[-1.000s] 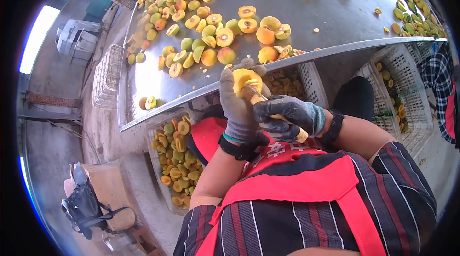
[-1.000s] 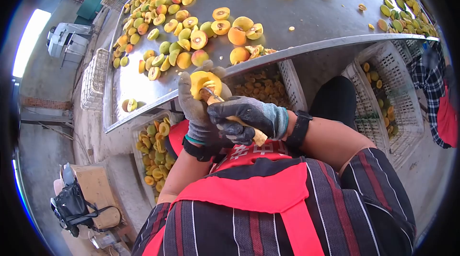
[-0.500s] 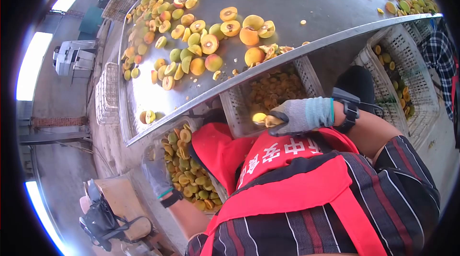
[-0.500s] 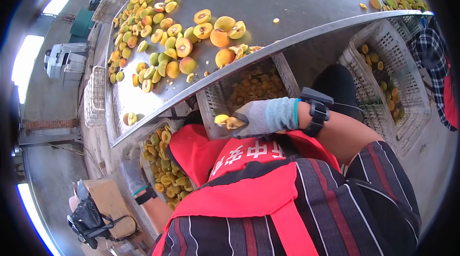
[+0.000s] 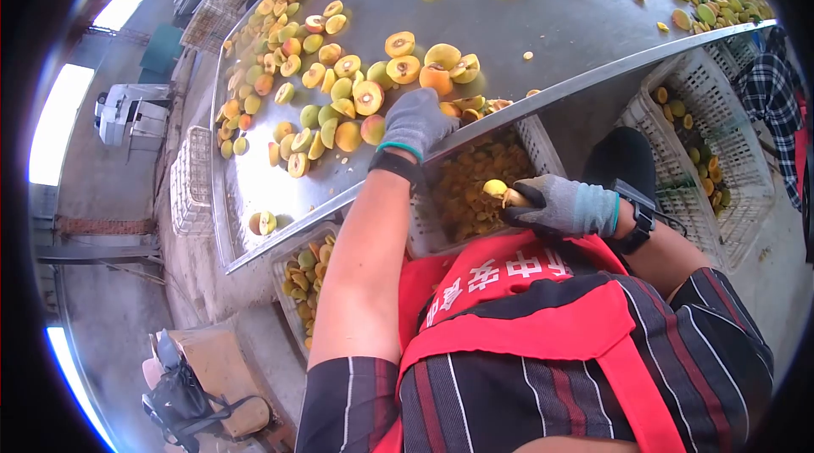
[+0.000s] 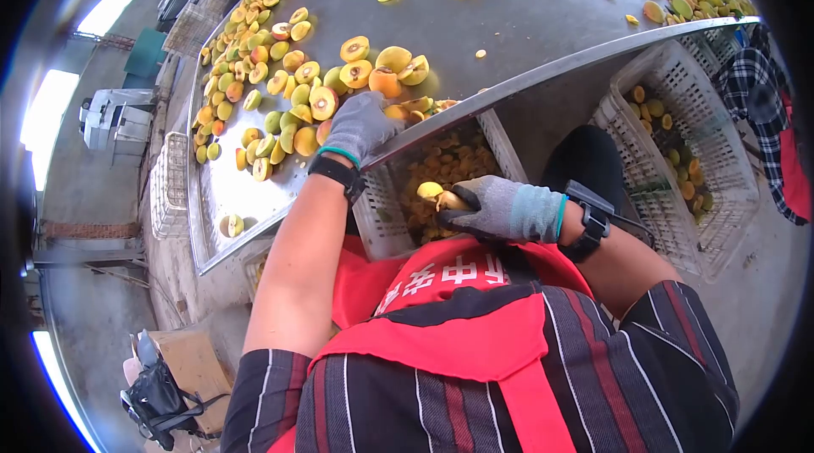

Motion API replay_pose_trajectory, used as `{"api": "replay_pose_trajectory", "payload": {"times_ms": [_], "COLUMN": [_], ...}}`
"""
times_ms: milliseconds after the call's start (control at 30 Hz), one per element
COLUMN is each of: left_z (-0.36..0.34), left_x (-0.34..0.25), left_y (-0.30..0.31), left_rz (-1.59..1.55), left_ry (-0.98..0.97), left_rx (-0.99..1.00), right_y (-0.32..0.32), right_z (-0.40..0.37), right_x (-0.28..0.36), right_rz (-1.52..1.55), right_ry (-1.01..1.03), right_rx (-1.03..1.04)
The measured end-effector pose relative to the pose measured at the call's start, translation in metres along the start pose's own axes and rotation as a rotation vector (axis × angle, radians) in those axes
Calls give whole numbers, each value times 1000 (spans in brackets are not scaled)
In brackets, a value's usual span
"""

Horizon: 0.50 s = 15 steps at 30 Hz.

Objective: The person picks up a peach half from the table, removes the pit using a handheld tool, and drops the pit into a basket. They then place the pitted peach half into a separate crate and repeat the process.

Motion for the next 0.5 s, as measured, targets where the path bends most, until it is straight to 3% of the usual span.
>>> {"api": "replay_pose_trajectory", "payload": {"times_ms": [67,133,167,200,267,333,367,400,500], "left_z": [-10,-17,-24,-35,-77,-107,-114,-122,-142], "left_x": [9,40,49,57,55,49,51,55,40], "left_y": [9,3,1,-1,16,13,7,-5,-9], "left_rz": [-36,-673,-1093,-1086,-2025,-2292,-2283,-2328,-2365], "left_ry": [-8,70,69,73,-145,-289,-304,-148,-243], "left_rx": [-12,49,206,204,450,661,714,611,688], "right_y": [2,1,1,1,-2,-12,-19,-27,-42], "right_z": [-1,0,1,3,9,20,27,33,49], "right_x": [-2,-5,4,8,24,34,40,46,53], "right_rz": [51,215,261,266,342,356,380,405,307], "right_ry": [-29,-67,-30,-24,84,115,188,259,174], "right_rx": [-25,-46,-58,-55,-6,32,106,179,179]}}
Point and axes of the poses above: each hand's wrist, its own z-axis towards the middle knuckle, its own y-axis out of the back of the hand, x = y × z, the point moved 6 cm from there along z, towards the middle knuckle, and after that the axes turned 13 degrees about y, right-handed, at the moved point
